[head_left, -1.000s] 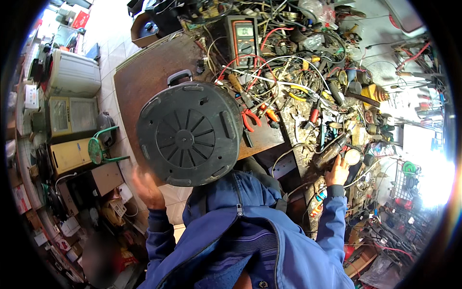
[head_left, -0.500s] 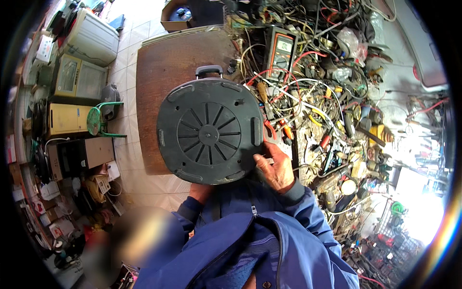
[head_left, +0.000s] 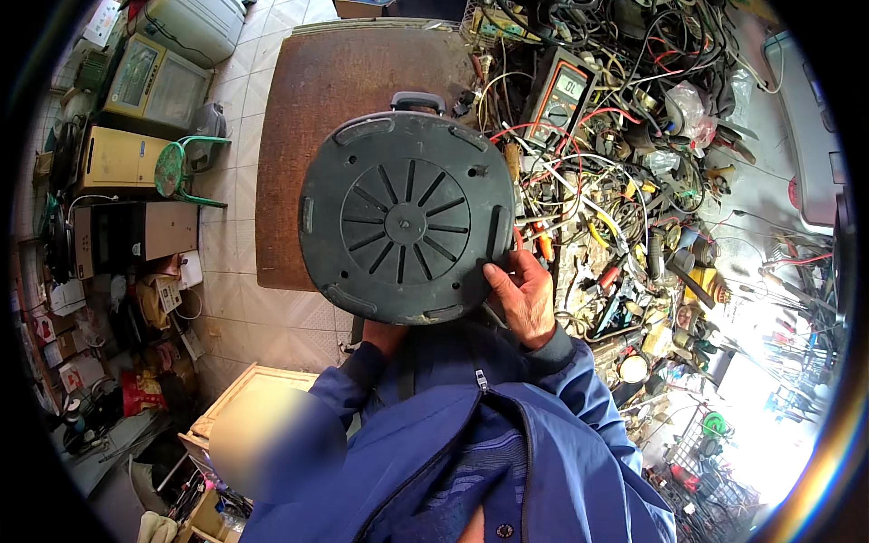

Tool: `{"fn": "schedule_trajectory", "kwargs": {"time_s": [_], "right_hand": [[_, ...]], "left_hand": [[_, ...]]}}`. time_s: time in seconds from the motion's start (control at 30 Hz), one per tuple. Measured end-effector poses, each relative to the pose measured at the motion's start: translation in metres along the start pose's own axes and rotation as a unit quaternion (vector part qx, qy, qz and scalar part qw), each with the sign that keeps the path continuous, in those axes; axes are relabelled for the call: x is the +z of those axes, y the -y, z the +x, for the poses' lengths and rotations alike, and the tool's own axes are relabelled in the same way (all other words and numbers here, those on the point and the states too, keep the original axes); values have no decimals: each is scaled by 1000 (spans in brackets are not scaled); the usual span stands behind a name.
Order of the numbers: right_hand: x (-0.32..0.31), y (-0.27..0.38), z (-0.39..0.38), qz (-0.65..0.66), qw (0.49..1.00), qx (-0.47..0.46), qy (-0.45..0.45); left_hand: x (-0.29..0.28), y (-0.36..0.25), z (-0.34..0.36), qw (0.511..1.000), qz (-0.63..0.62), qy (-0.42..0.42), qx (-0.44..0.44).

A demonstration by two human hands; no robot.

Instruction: The person repairs a circular electronic device by connecting wires inside its casing. They use a multimeter to test the connections and then secure the casing with a power drill. The task involves handling wires, a multimeter, and a drill in a cluttered workshop environment.

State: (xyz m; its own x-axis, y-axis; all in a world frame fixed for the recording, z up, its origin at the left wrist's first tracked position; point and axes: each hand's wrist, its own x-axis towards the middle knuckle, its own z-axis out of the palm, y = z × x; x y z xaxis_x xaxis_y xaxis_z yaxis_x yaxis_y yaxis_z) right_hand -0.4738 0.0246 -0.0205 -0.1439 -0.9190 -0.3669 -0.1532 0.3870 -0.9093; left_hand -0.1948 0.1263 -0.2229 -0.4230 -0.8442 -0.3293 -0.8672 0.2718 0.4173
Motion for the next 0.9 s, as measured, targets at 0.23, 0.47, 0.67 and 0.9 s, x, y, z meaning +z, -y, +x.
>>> {"fn": "schedule_trajectory", "kwargs": {"time_s": [0.23,0.47,0.67,0.9], "right_hand": [[9,21,-7,35,999,-31,17],[23,86,7,-52,989,-121,65],[13,60,42,-221,905,-340,-129],[9,53,72,-215,910,-352,-37]], "left_hand": [[-7,-6,-8,996,-77,-14,-40],[-55,-22,-18,994,39,-105,20],[-117,-36,-47,992,78,-91,36],[-204,-48,-59,993,27,-108,34]]}}
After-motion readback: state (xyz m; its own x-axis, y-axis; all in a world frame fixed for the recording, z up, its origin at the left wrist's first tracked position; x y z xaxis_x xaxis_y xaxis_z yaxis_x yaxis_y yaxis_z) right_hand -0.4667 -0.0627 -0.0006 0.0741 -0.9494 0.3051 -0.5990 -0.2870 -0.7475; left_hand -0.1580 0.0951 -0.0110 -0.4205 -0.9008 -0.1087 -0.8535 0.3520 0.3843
